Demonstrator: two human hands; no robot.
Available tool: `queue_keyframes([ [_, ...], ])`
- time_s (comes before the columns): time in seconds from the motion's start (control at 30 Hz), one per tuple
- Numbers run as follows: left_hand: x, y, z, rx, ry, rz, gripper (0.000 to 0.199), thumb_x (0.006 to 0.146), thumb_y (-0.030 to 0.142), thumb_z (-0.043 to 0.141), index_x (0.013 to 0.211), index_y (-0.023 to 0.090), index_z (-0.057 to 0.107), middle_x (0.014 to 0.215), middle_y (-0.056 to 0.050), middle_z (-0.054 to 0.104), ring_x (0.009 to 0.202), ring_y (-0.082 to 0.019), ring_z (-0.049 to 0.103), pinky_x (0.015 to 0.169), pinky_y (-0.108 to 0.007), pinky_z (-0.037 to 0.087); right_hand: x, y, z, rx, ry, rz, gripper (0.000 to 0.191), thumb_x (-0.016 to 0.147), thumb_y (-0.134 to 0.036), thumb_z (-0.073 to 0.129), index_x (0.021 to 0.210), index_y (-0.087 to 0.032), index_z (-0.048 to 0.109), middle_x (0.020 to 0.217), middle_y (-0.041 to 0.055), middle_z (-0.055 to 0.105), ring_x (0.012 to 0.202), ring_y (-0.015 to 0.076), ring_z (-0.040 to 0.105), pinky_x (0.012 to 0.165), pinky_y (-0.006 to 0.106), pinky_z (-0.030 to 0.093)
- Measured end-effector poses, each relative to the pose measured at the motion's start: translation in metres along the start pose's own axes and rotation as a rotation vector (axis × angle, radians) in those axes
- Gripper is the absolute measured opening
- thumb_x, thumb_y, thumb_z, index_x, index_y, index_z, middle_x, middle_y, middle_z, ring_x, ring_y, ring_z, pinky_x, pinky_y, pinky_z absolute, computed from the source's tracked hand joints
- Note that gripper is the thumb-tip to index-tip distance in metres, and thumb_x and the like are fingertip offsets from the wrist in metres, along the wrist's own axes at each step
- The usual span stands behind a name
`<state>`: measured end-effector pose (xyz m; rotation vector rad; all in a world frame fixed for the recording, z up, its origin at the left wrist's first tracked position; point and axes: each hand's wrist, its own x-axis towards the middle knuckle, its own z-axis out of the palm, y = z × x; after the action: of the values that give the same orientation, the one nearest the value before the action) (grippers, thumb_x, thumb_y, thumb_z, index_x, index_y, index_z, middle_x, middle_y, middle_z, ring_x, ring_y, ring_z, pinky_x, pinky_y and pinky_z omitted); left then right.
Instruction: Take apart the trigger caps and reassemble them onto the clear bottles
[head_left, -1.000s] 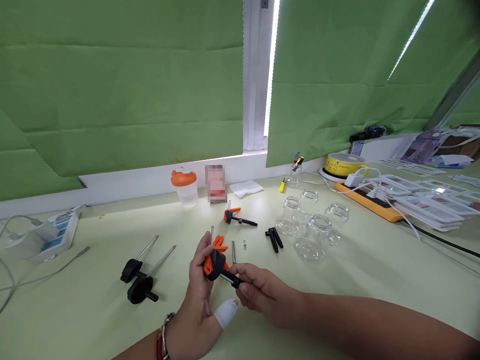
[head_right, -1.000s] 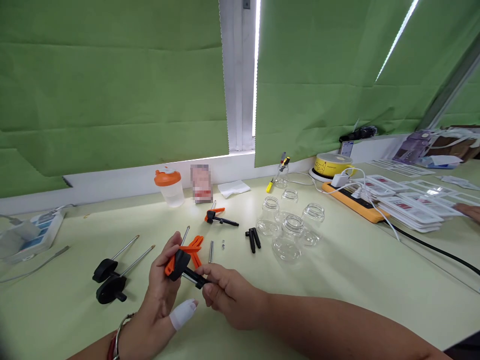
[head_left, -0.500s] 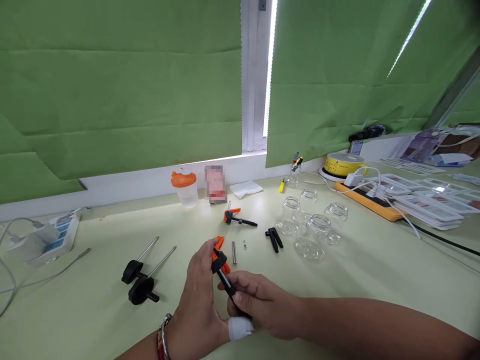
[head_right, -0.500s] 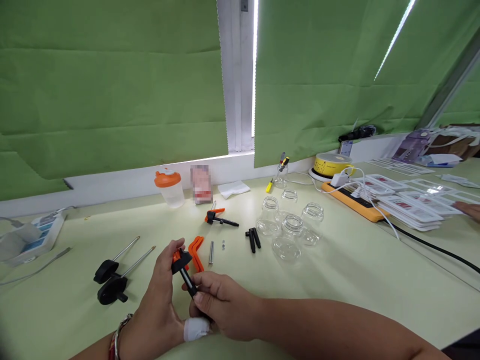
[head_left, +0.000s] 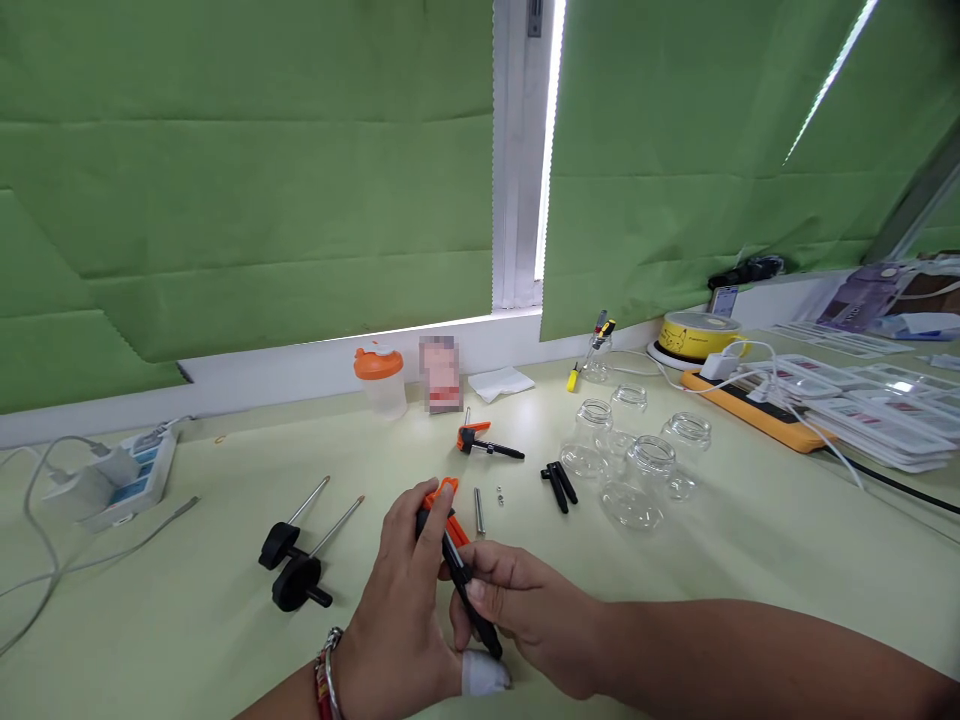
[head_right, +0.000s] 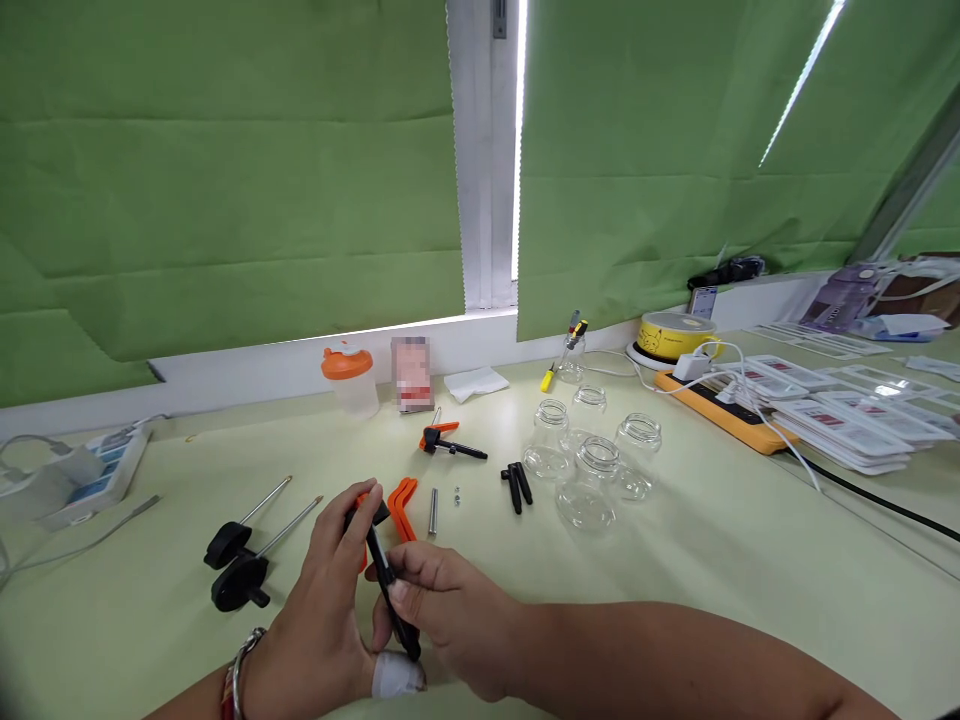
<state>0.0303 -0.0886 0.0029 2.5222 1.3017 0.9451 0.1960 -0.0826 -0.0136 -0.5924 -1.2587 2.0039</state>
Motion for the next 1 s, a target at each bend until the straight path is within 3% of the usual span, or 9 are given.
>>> queue_keyframes([
  [0.27, -0.0035, -0.0002, 0.0025, -0.029, -0.013, -0.052, 0.124, 0.047, 0.041, 0.077, 0.146, 0.025, 0.006, 0.146, -0.019, 0.009, 0.134, -0.045, 0.021, 0.091, -0.054, 0.047, 0.0063, 0.0018, 0.0071, 0.201, 0.000, 0.044, 0.040, 0.073, -0.044, 0.072, 0.093, -0.013, 0.057, 0.065, 0.0026, 0.059, 0.065, 0.0130, 0.052, 0.066, 0.026, 0.034],
  [0.57, -0.0048, 0.0026, 0.0036, -0.100, 0.021, -0.025, 0.116, 0.049, 0.036, 0.075, 0.145, 0.026, 0.009, 0.145, -0.017, 0.022, 0.133, -0.044, 0.027, 0.099, -0.061, 0.039, 0.0038, 0.0009, 0.0011, 0.172, -0.033, 0.055, 0.044, 0.073, -0.046, 0.073, 0.094, -0.010, 0.058, 0.066, 0.0038, 0.061, 0.060, 0.0112, 0.053, 0.055, 0.022, 0.031],
  [0.8, -0.0008, 0.0047, -0.0010, -0.168, 0.005, -0.017, 0.105, 0.051, 0.028, 0.071, 0.141, 0.026, 0.016, 0.135, -0.015, 0.034, 0.123, -0.037, 0.043, 0.095, -0.054, 0.045, 0.0020, -0.0037, 0.0019, 0.175, -0.030, 0.107, 0.045, 0.065, -0.040, 0.081, 0.088, -0.012, 0.055, 0.069, 0.0042, 0.062, 0.063, 0.0110, 0.055, 0.057, 0.022, 0.035],
  [1.0, -0.0033, 0.0044, 0.0038, -0.062, -0.016, 0.015, 0.105, 0.053, 0.028, 0.067, 0.143, 0.029, 0.013, 0.142, -0.015, 0.024, 0.131, -0.040, 0.032, 0.096, -0.057, 0.043, 0.0037, 0.0029, 0.0033, 0.194, -0.019, 0.094, 0.040, 0.064, -0.038, 0.080, 0.083, -0.012, 0.056, 0.063, 0.0019, 0.059, 0.057, 0.0104, 0.051, 0.053, 0.022, 0.031],
])
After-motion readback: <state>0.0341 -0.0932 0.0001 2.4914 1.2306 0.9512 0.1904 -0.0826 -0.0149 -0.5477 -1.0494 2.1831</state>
